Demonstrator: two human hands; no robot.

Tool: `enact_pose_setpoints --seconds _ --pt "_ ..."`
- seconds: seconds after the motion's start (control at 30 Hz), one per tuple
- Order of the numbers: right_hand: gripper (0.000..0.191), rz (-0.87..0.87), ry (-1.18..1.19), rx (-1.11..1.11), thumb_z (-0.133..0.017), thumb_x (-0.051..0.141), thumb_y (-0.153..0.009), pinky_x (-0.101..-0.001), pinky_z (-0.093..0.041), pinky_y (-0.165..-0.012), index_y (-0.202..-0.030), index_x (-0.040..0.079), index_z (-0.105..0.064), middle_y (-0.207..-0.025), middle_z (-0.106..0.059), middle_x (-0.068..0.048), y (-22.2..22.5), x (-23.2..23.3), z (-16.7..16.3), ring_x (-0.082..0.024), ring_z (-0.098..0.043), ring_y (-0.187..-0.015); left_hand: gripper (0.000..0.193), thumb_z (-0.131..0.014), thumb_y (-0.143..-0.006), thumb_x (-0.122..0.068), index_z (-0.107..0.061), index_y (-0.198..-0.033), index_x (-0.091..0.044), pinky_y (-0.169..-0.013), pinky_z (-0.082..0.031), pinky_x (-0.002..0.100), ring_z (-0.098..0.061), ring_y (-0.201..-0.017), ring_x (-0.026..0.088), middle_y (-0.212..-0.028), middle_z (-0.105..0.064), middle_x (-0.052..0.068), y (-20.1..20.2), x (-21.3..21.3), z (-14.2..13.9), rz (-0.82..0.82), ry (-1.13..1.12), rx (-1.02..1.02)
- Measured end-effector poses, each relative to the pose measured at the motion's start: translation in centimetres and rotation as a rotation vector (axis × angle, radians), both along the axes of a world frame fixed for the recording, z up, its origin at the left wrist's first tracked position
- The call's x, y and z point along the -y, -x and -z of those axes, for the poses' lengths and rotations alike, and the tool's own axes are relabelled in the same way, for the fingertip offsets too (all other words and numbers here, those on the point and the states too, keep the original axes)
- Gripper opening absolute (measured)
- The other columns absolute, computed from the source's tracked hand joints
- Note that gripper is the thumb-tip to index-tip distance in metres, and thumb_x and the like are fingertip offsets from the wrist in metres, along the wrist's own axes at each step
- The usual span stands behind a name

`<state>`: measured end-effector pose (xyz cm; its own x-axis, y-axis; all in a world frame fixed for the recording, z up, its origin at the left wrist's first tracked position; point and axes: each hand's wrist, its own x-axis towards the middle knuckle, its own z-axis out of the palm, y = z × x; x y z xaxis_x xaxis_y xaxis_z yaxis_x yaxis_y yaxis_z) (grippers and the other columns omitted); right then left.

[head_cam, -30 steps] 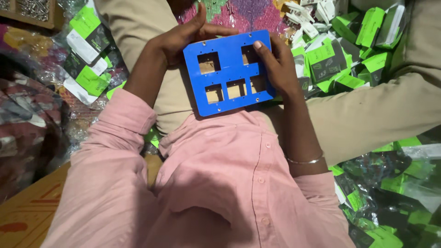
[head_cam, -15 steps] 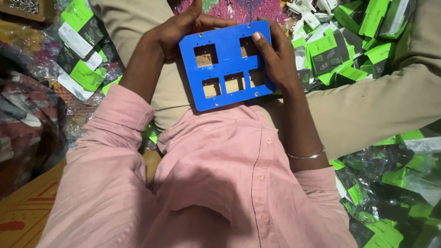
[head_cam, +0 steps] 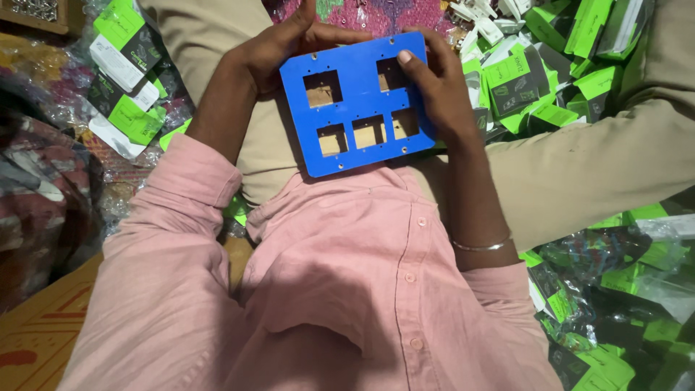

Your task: The person sits on the floor and assembles white electrical switch modules into a blue plastic frame, pressing and fitting the modules into the frame openings one at a time. They take parts from a wooden box and packaged piles around them and set completed frames aside.

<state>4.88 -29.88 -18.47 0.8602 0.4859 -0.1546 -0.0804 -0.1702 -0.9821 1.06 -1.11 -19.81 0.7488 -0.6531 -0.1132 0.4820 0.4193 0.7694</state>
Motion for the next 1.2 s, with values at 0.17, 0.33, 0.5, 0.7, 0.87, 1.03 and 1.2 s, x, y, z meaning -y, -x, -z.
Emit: enact_pose_setpoints --seconds 0.17,0.33,0.5,0.7,0.87,1.03,1.2 --pt "0.051 -0.015 -0.127 -0.177 -0.059 0.04 -0.107 -0.0305 -0.05 -0.103 -0.14 0.002 -0.057 -0.125 -0.064 -0.007 -0.7 0.54 0.0 -0.015 -0.06 -0.114 0.105 -0.041 -0.091 -0.08 -0.043 -0.157 0.002 -0.118 -0.047 0.041 -0.056 -0.14 0.027 -0.153 -0.056 0.019 -0.03 -0.1 0.26 0.015 0.014 0.002" --pt "0.06 -0.005 -0.11 -0.134 -0.049 0.052 -0.109 -0.0298 -0.051 -0.101 -0.139 0.001 -0.058 -0.123 -0.066 -0.008 -0.74 0.29 0.38 -0.015 -0.061 -0.111 0.105 -0.04 -0.092 -0.08 -0.043 -0.157 0.002 -0.12 -0.047 0.041 -0.056 -0.141 0.027 -0.153 -0.056 0.02 -0.08 -0.33 0.64 0.018 0.01 0.025" --pt "0.06 0.0 -0.049 -0.093 -0.049 0.053 -0.108 -0.0287 -0.052 -0.1 -0.137 0.002 -0.06 -0.122 -0.067 -0.007 -0.53 -0.11 0.11 -0.014 -0.062 -0.11 0.104 -0.038 -0.093 -0.079 -0.044 -0.157 0.002 -0.12 -0.047 0.042 -0.056 -0.141 0.028 -0.152 -0.056 0.02 0.01 -0.59 0.84 0.013 0.005 0.017" --pt "0.058 0.018 -0.04 -0.094 -0.052 0.052 -0.109 -0.029 -0.052 -0.1 -0.136 0.002 -0.061 -0.119 -0.067 -0.007 -0.4 -0.39 -0.36 -0.013 -0.062 -0.109 0.104 -0.039 -0.093 -0.08 -0.044 -0.157 0.002 -0.12 -0.046 0.041 -0.056 -0.141 0.028 -0.152 -0.056 0.02 -0.11 -0.5 0.65 0.021 0.011 0.041" --pt "0.055 0.034 -0.065 -0.126 -0.053 0.051 -0.108 -0.0297 -0.052 -0.098 -0.135 0.003 -0.06 -0.117 -0.067 -0.006 -0.36 -0.32 -0.5 -0.013 -0.062 -0.107 0.105 -0.04 -0.092 -0.08 -0.044 -0.156 0.002 -0.118 -0.048 0.042 -0.057 -0.14 0.028 -0.151 -0.057 0.02 -0.29 -0.38 0.48 0.018 -0.012 0.038" --pt "0.056 0.021 -0.06 -0.111 -0.052 0.051 -0.109 -0.0292 -0.052 -0.099 -0.135 0.003 -0.061 -0.117 -0.067 -0.006 -0.29 -0.26 -0.54 -0.013 -0.062 -0.108 0.105 -0.04 -0.091 -0.081 -0.044 -0.156 0.002 -0.118 -0.048 0.043 -0.057 -0.14 0.028 -0.151 -0.057 0.021 -0.42 -0.22 0.56 0.01 -0.017 0.022" --pt "0.047 -0.005 -0.046 -0.097 -0.069 0.027 -0.099 -0.0303 -0.052 -0.099 -0.138 0.004 -0.056 -0.12 -0.065 -0.004 -0.31 -0.35 -0.61 -0.014 -0.062 -0.112 0.105 -0.04 -0.09 -0.079 -0.043 -0.156 0.002 -0.12 -0.048 0.043 -0.058 -0.142 0.029 -0.153 -0.055 0.02 -0.4 -0.48 0.41 0.039 0.049 -0.012"
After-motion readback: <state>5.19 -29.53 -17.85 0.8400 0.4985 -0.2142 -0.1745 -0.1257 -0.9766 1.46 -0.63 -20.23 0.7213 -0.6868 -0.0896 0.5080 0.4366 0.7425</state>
